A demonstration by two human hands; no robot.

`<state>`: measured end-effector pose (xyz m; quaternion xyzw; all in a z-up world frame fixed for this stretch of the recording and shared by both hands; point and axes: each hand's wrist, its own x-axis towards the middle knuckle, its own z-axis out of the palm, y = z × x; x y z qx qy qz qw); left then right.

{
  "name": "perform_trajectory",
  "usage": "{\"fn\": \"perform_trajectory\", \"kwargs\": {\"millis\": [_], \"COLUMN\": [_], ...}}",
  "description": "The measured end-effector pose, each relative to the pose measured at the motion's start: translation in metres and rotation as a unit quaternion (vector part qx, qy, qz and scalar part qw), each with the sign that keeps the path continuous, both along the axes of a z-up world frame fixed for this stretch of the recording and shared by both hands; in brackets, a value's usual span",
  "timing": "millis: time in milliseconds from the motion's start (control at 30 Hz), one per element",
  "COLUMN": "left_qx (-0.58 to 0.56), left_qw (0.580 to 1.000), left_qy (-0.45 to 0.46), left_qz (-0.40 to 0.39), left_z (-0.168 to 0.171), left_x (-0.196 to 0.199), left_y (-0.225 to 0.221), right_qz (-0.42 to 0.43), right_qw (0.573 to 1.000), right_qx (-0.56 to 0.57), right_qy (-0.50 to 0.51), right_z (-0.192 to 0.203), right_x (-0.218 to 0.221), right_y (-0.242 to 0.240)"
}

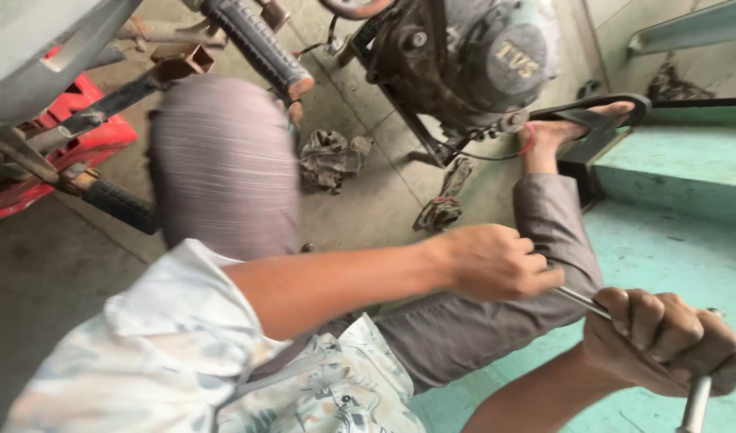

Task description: Repairing a motorcycle engine component on the floor using various wrenches.

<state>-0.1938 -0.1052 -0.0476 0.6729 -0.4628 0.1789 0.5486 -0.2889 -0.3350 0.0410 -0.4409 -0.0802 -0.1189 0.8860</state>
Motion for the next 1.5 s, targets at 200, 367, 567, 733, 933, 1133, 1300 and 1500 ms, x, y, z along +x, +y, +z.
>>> {"fn": "perform_trajectory", "kwargs": {"millis": [200,367,567,733,933,1133,1300,1500], "left_qx": [0.146,0.184,0.251,0.258,0.261,0.200,0.173,0.159], "left_qw": [0.983,0.944,0.952,0.936,0.924,0.937,0.946,0.946], "left_qy": [0.008,0.021,0.173,0.214,0.255,0.275,0.261,0.266], "left_qz": [0.111,0.272,0.017,0.102,0.114,0.087,0.085,0.095], "left_z": [-0.048,-0.071,-0.053,-0.037,-0.041,-0.043,-0.035,-0.038], "left_x": [0.016,0.034,0.028,0.035,0.035,0.031,0.033,0.035], "left_y": [-0.081,-0.116,-0.099,-0.074,-0.075,-0.087,-0.077,-0.077], "right_qz": [0.015,0.035,-0.068,0.108,0.035,0.004,-0.003,-0.029], "right_qw": [0.953,0.822,0.471,0.521,0.612,0.574,0.567,0.462], "right_qx": [-0.227,-0.412,-0.708,-0.846,-0.768,-0.789,-0.800,-0.872], "right_qy": [0.201,0.392,0.521,-0.045,0.186,0.219,0.196,0.158], "right_z": [0.006,-0.013,-0.031,-0.010,0.002,0.016,0.025,0.040], "right_x": [0.004,0.005,0.045,0.066,0.088,0.089,0.092,0.103], "right_y": [0.011,-0.069,-0.094,-0.035,0.040,0.069,0.078,0.103]}}
